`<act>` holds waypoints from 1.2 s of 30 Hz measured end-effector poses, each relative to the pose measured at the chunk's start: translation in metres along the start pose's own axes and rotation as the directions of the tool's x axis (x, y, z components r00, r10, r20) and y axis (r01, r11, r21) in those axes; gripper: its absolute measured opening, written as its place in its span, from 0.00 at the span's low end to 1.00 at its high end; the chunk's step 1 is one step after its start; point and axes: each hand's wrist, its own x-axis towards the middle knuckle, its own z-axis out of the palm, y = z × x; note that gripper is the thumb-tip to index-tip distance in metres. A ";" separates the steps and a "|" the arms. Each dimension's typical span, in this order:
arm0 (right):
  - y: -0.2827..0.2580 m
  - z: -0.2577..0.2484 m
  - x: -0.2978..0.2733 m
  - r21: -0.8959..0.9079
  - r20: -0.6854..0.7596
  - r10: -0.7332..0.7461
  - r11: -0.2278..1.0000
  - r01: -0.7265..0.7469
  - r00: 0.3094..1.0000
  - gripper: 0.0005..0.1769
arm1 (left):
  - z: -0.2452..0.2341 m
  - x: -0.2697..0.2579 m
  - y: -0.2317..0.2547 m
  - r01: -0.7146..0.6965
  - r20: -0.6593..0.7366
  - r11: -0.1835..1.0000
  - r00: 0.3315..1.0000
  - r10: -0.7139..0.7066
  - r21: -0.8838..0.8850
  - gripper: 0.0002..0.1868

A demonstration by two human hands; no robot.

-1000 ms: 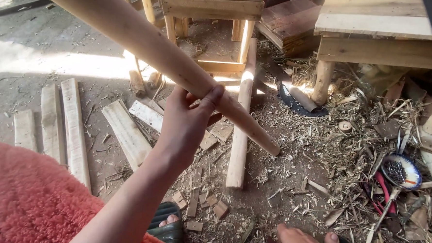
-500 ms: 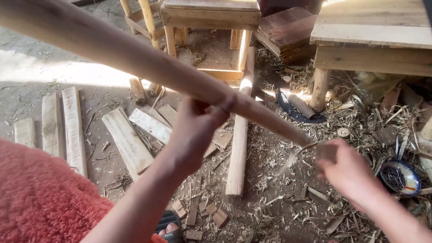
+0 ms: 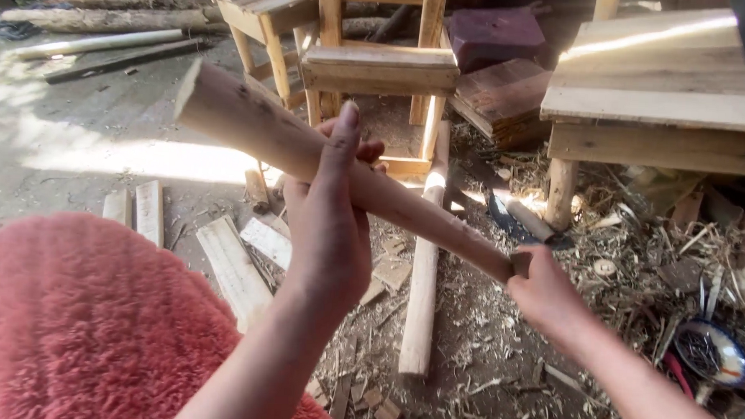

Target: The person is using a curved blade to shave and shape a wooden stick, likely for furniture components.

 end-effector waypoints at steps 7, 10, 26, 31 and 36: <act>-0.028 -0.003 0.001 -0.116 0.009 -0.072 0.991 0.073 0.997 0.11 | 0.017 0.012 -0.003 0.009 -0.272 1.000 0.962 -0.003 0.022 0.26; -0.020 0.004 0.010 0.100 0.028 0.093 0.990 -0.095 0.995 0.15 | 0.025 0.018 -0.011 -0.072 -0.282 0.996 0.956 0.084 0.052 0.22; -0.037 -0.002 -0.010 0.100 -0.030 -0.646 0.757 0.645 0.763 0.30 | 0.013 0.031 -0.034 -0.220 -0.214 0.950 0.940 0.268 0.222 0.12; -0.037 -0.007 -0.011 0.055 0.090 -0.036 0.998 0.031 0.995 0.28 | 0.010 0.017 -0.036 -0.262 -0.181 0.943 0.937 0.300 0.205 0.09; -0.029 0.006 -0.029 -0.120 0.009 -0.395 0.912 0.393 0.919 0.35 | 0.011 0.007 -0.037 -0.273 -0.206 0.952 0.932 0.298 0.142 0.07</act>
